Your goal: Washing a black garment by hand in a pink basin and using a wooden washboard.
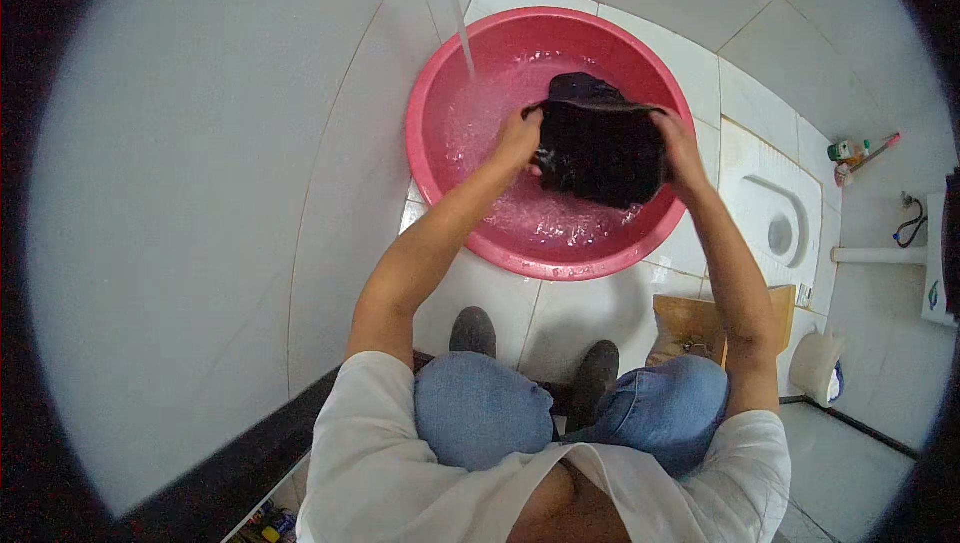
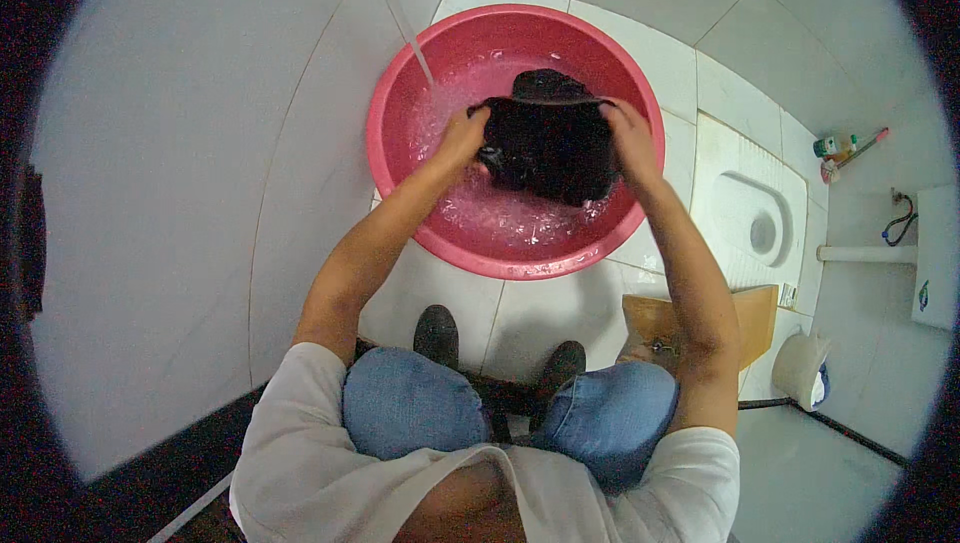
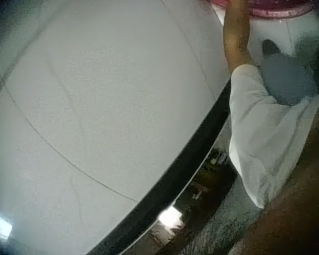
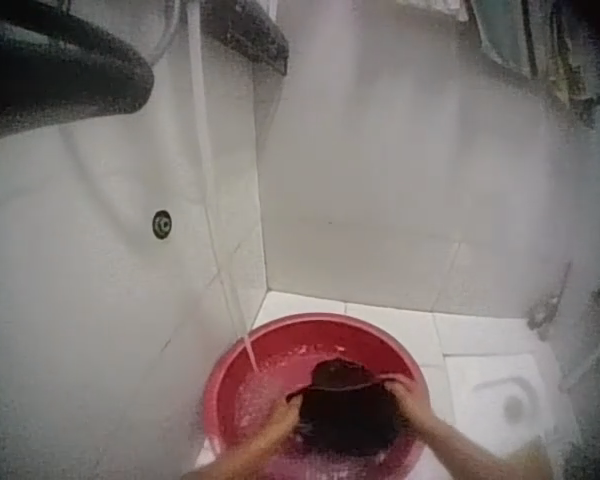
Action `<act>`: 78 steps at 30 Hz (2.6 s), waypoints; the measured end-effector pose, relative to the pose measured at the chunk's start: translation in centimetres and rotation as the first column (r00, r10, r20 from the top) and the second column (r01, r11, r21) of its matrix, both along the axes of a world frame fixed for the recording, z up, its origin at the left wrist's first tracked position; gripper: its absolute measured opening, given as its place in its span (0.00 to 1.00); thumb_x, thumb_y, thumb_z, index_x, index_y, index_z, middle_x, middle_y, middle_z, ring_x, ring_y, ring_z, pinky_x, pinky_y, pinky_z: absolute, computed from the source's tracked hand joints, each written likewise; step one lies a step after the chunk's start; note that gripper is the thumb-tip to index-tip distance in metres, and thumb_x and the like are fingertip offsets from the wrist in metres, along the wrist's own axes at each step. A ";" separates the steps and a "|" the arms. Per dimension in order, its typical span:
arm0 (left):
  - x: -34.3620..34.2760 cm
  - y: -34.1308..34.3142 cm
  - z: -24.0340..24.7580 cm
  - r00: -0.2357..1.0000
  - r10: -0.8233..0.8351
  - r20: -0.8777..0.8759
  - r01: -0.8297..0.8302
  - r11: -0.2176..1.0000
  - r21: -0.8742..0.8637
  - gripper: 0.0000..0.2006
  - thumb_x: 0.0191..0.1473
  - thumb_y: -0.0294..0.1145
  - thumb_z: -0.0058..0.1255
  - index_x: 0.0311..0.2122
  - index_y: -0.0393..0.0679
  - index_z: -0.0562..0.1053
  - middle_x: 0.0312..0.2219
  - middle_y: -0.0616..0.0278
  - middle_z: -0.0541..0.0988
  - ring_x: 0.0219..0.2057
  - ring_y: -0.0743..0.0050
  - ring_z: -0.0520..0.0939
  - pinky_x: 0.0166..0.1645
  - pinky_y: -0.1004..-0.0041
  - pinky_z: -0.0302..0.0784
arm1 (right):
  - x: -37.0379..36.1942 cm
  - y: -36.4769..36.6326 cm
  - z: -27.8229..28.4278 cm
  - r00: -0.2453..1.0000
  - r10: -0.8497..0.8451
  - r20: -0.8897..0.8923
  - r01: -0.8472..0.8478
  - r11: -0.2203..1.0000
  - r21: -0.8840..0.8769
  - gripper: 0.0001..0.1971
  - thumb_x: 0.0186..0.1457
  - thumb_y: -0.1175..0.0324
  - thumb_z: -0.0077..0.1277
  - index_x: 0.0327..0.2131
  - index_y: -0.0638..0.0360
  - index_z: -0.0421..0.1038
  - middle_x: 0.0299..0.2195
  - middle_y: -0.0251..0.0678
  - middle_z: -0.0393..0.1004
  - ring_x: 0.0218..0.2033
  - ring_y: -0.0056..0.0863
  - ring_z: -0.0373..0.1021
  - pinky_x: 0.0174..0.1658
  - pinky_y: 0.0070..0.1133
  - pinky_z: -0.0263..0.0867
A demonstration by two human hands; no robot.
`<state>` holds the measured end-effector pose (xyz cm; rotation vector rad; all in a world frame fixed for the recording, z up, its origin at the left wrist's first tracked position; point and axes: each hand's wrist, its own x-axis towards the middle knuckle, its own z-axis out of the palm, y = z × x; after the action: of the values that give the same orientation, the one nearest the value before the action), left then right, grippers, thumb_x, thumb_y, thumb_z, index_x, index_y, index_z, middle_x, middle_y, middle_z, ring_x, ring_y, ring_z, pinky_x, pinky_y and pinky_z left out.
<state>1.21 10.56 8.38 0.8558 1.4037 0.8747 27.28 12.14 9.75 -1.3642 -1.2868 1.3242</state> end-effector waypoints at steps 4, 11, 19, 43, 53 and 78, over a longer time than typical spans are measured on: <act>2.3 -4.1 0.4 0.946 0.171 0.274 -0.132 0.979 -0.153 0.18 0.58 0.42 0.40 0.46 0.38 0.66 0.30 0.53 0.75 0.23 0.65 0.79 0.16 0.69 0.77 | -5.0 -4.1 0.7 0.839 0.460 0.291 -0.489 0.872 0.031 0.56 0.38 0.52 0.66 0.63 0.66 0.41 0.61 0.52 0.50 0.62 0.39 0.50 0.64 0.28 0.44; 3.0 -6.9 -1.9 0.789 -0.458 -0.410 0.547 0.827 0.129 0.16 0.49 0.34 0.53 0.39 0.31 0.71 0.24 0.53 0.77 0.26 0.72 0.78 0.30 0.71 0.73 | -5.7 -9.6 -6.3 0.757 0.518 0.399 -0.490 0.853 -0.178 0.47 0.42 0.70 0.60 0.62 0.62 0.42 0.51 0.50 0.66 0.54 0.42 0.63 0.58 0.28 0.56; -1.3 -4.3 -3.9 0.944 -0.141 -0.299 0.306 0.709 0.635 0.40 0.39 0.20 0.54 0.61 0.46 0.56 0.49 0.50 0.71 0.50 0.60 0.72 0.55 0.70 0.67 | -6.3 -3.0 5.5 0.947 0.094 0.309 -0.137 0.983 0.121 0.18 0.44 0.78 0.49 0.43 0.66 0.72 0.38 0.39 0.75 0.41 0.29 0.70 0.48 0.23 0.64; 1.6 4.9 -2.4 0.775 0.164 0.610 -0.354 0.913 0.204 0.17 0.46 0.26 0.49 0.45 0.37 0.72 0.38 0.58 0.78 0.42 0.62 0.78 0.48 0.67 0.72 | 0.1 -2.0 23.5 0.916 -0.311 -0.255 0.402 0.738 0.542 0.16 0.51 0.73 0.48 0.45 0.63 0.71 0.39 0.38 0.75 0.42 0.30 0.71 0.49 0.26 0.66; 1.0 0.1 13.7 0.813 -0.003 0.582 -0.321 0.832 0.452 0.17 0.41 0.16 0.42 0.40 0.36 0.73 0.32 0.61 0.77 0.35 0.70 0.78 0.42 0.71 0.74 | 3.7 -2.9 2.6 0.968 -0.155 0.196 0.118 0.975 0.186 0.16 0.46 0.80 0.51 0.41 0.61 0.68 0.33 0.32 0.73 0.36 0.22 0.69 0.43 0.21 0.64; -1.7 -0.3 -13.5 0.054 -0.452 -0.890 0.699 0.654 -0.289 0.53 0.37 0.67 0.56 0.66 0.66 0.42 0.65 0.50 0.42 0.64 0.35 0.39 0.55 0.27 0.49 | -3.6 -0.1 -15.9 -0.229 0.388 0.893 -0.685 0.588 -0.431 0.53 0.36 0.40 0.61 0.65 0.37 0.43 0.66 0.43 0.38 0.66 0.50 0.31 0.59 0.59 0.38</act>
<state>-0.45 10.21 -5.16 2.1897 1.6142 -0.3021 23.69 12.04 -6.12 -1.5103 -3.3026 0.3439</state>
